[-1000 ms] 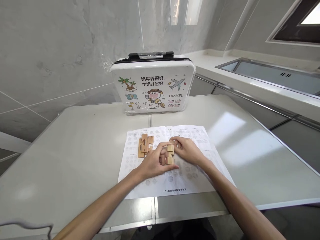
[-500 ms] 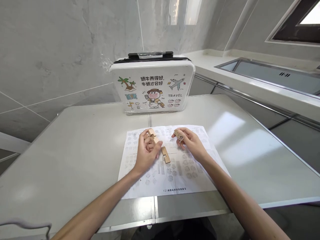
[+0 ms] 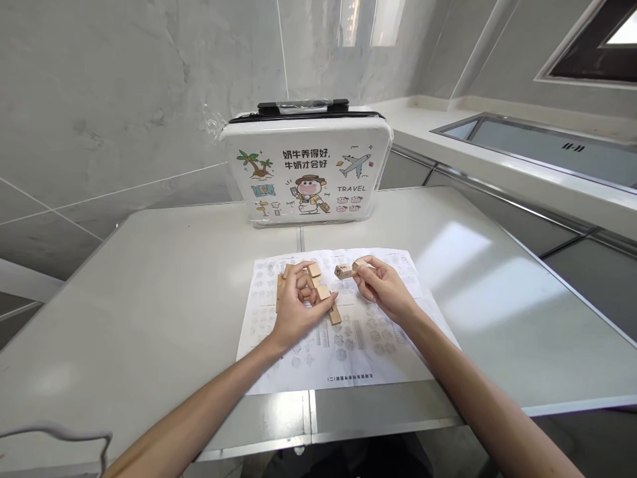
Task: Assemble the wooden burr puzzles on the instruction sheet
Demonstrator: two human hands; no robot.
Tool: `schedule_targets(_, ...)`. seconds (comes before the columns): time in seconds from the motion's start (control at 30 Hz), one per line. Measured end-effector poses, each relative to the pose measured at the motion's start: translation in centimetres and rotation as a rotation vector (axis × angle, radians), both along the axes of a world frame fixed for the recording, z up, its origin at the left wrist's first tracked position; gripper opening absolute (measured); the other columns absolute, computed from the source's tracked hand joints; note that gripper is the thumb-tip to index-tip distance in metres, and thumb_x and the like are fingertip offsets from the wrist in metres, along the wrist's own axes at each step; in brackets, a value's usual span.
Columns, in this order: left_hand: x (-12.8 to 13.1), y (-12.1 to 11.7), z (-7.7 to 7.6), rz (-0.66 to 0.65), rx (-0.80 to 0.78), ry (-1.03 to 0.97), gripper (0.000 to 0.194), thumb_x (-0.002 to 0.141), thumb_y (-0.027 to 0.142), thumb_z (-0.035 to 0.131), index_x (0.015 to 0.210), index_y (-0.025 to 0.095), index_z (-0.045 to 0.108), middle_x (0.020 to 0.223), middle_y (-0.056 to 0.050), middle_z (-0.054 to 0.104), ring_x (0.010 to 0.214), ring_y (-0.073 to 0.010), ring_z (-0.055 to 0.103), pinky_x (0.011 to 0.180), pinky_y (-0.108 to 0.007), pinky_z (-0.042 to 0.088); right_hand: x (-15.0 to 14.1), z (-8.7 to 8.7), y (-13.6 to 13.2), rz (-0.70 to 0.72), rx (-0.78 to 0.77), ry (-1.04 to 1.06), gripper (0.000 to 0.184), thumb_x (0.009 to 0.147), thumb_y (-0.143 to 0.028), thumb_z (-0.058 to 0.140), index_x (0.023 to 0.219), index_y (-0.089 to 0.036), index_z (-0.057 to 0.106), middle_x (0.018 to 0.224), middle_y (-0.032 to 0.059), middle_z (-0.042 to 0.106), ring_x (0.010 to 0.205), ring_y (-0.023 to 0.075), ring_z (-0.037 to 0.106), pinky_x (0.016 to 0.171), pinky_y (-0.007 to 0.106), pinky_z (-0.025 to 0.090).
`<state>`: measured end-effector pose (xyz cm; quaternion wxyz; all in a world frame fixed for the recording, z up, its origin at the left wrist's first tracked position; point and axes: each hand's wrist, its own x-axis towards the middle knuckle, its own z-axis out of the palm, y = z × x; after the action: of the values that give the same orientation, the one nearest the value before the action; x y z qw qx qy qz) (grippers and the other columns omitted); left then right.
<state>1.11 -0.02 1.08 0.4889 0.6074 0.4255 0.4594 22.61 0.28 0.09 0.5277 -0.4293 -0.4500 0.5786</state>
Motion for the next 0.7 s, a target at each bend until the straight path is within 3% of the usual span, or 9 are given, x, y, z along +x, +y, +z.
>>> schedule_targets(0.1,0.0,-0.1,-0.1,-0.017,0.021,0.002,0.067,0.083,0.036,0.087,0.137,0.032,0.048,0.078,0.008,0.058,0.062,-0.0110,0.055,0.063,-0.024,0.049,0.1,0.2,0.0,0.033,-0.004,0.041,0.047,0.087,-0.064,0.081,0.088,-0.023,0.059,0.074,-0.0037,0.062,0.045,0.0064,0.038,0.046,0.026,0.029)
schedule_targets(0.23,-0.3,0.0,-0.4,-0.011,0.107,0.123,0.068,0.085,0.040,0.087,0.140,0.031,0.049,0.090,0.003,0.063,0.070,-0.0141,0.059,0.066,-0.027,0.052,0.2,0.4,-0.1,0.050,-0.018,0.077,0.046,0.088,-0.064,0.081,0.087,-0.023,0.059,0.076,-0.0025,0.062,0.047,0.0073,0.037,0.047,0.027,0.029)
schedule_targets(0.33,-0.9,0.5,-0.4,0.028,0.323,0.383,0.067,0.082,0.049,0.090,0.136,0.028,0.057,0.111,-0.005,0.065,0.096,-0.0229,0.063,0.085,-0.039,0.056,0.3,0.4,0.0,0.021,-0.024,0.145,0.044,0.088,-0.059,0.084,0.087,-0.022,0.061,0.076,-0.0029,0.062,0.048,0.0065,0.036,0.048,0.026,0.027)
schedule_targets(0.47,-1.4,1.2,-0.3,0.042,0.577,0.613,0.072,0.077,0.061,0.091,0.134,0.025,0.063,0.131,-0.012,0.058,0.125,-0.0343,0.053,0.108,-0.053,0.048,0.3,0.3,0.1,0.007,-0.029,0.191,0.042,0.088,-0.056,0.086,0.085,-0.022,0.062,0.076,-0.0031,0.061,0.050,0.0062,0.036,0.049,0.026,0.026)
schedule_targets(0.7,-0.6,0.6,-0.9,-0.128,0.596,0.733,0.077,0.077,0.072,0.085,0.132,0.022,0.067,0.133,-0.014,0.060,0.129,-0.0374,0.049,0.111,-0.056,0.043,0.3,0.0,0.2,0.040,-0.032,0.196,0.040,0.089,-0.056,0.084,0.088,-0.023,0.064,0.075,-0.0035,0.061,0.050,0.0071,0.036,0.049,0.027,0.026)
